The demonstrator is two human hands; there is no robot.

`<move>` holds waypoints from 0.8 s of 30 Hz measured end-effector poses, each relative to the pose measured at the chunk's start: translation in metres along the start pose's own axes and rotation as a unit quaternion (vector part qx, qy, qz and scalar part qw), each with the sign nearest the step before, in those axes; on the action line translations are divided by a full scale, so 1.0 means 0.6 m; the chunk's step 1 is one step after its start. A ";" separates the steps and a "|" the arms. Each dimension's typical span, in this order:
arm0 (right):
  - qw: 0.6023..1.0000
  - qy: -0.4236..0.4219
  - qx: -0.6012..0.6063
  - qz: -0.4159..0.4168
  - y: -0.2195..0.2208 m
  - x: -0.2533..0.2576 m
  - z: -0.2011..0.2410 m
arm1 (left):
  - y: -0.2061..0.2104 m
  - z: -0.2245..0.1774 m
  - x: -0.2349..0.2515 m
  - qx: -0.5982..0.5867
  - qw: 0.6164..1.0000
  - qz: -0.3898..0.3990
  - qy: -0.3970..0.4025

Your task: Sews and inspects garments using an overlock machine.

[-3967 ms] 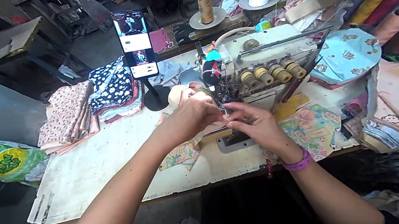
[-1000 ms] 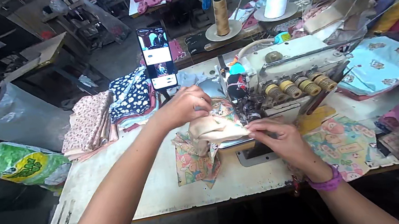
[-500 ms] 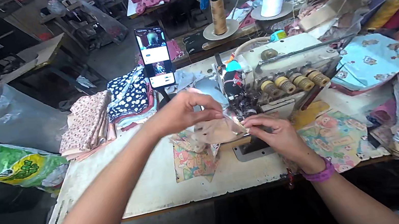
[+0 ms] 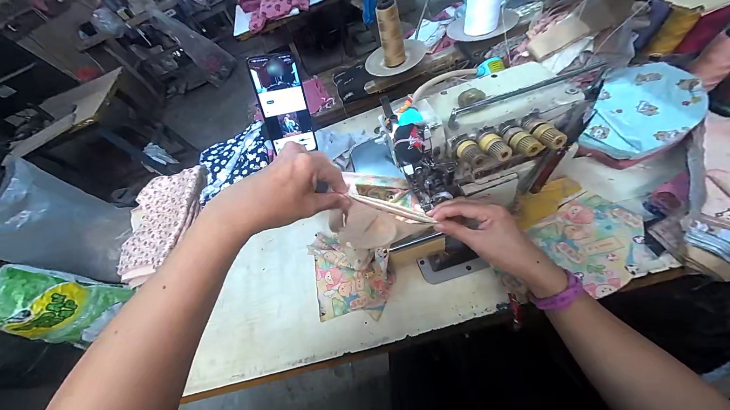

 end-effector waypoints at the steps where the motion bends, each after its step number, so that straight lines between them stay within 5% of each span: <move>1: 1.000 0.000 -0.005 0.000 0.000 0.000 0.001 | -0.002 -0.008 -0.002 -0.012 1.000 0.008 -0.008; 4: 0.998 -0.002 -0.060 -0.009 0.002 -0.006 0.012 | -0.012 -0.022 -0.009 -0.023 0.999 0.029 -0.024; 9: 0.988 -0.093 -0.114 -0.051 -0.022 0.009 0.074 | -0.036 -0.031 -0.004 -0.231 0.971 0.014 -0.066; 18: 0.963 -0.182 -0.091 0.174 0.005 0.107 0.147 | -0.013 -0.035 0.019 -0.340 0.940 0.016 0.006; 24: 0.983 -0.163 -0.044 0.078 0.001 0.093 0.139 | -0.001 -0.024 0.003 -0.350 0.936 0.007 0.016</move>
Point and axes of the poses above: each hand's wrist, its own x-axis towards the middle knuckle, its own y-axis out of the palm, z = x × y, the point moved 5 cm from there along x, towards the middle knuckle, and after that the axes turned 4 degrees about z, right-handed, at the moved point
